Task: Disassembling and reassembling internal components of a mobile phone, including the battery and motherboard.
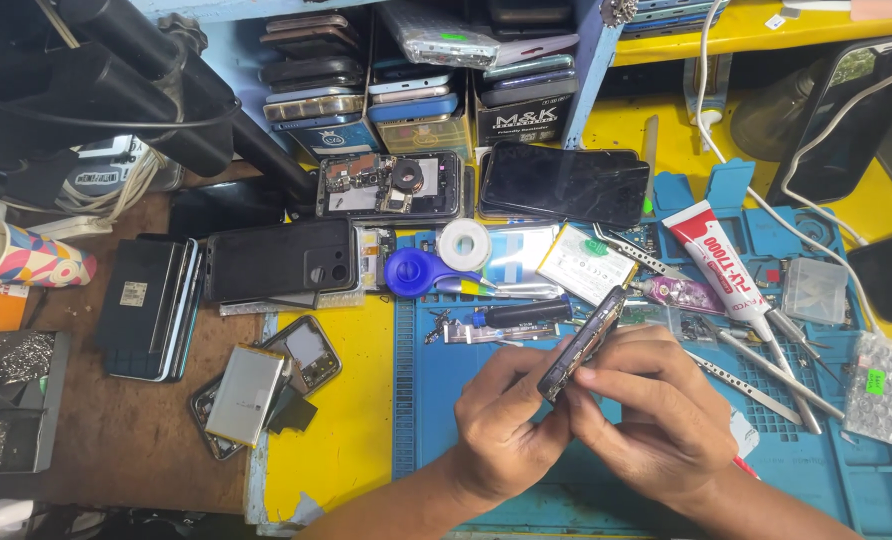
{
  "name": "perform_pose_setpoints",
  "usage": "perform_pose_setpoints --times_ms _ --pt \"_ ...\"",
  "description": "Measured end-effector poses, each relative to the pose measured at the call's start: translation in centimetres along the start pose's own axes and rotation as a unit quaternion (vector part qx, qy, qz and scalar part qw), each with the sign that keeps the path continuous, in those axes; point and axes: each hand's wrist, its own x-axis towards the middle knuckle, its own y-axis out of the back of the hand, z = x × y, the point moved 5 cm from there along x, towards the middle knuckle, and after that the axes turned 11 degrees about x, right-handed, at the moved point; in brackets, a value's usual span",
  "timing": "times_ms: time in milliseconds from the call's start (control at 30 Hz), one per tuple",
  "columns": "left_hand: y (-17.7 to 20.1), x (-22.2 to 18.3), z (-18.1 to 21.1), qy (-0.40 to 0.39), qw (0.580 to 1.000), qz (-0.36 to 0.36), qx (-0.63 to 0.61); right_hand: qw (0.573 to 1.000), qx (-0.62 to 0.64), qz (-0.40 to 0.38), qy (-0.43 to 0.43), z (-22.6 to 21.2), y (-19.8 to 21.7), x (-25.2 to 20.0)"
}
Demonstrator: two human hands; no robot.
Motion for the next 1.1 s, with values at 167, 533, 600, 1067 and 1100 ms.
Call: perform_pose_setpoints --times_ms 167,533,600,1067,1100 --pt "0.0 -0.1 -0.1 0.009 1.0 -0.01 0.01 1.0 -0.001 -0.011 -0.014 -0.1 0.0 0.1" --pt "0.2 0.4 0.0 0.016 0.999 -0.029 0.038 0.997 -0.055 -0.045 -0.019 -0.6 0.0 0.7" --pt "0.4 0.7 0.1 0.022 0.998 -0.028 0.042 0.995 -0.069 -0.064 -0.019 -0.7 0.0 0.7" --pt "1.0 2.0 0.8 0.057 0.996 -0.051 0.043 0.995 -0.04 -0.07 -0.057 0.3 -0.2 0.1" --pt "1.3 1.9 0.6 0.05 0.997 -0.061 0.019 0.994 -0.066 -0.065 -0.06 0.5 -0.3 0.1"
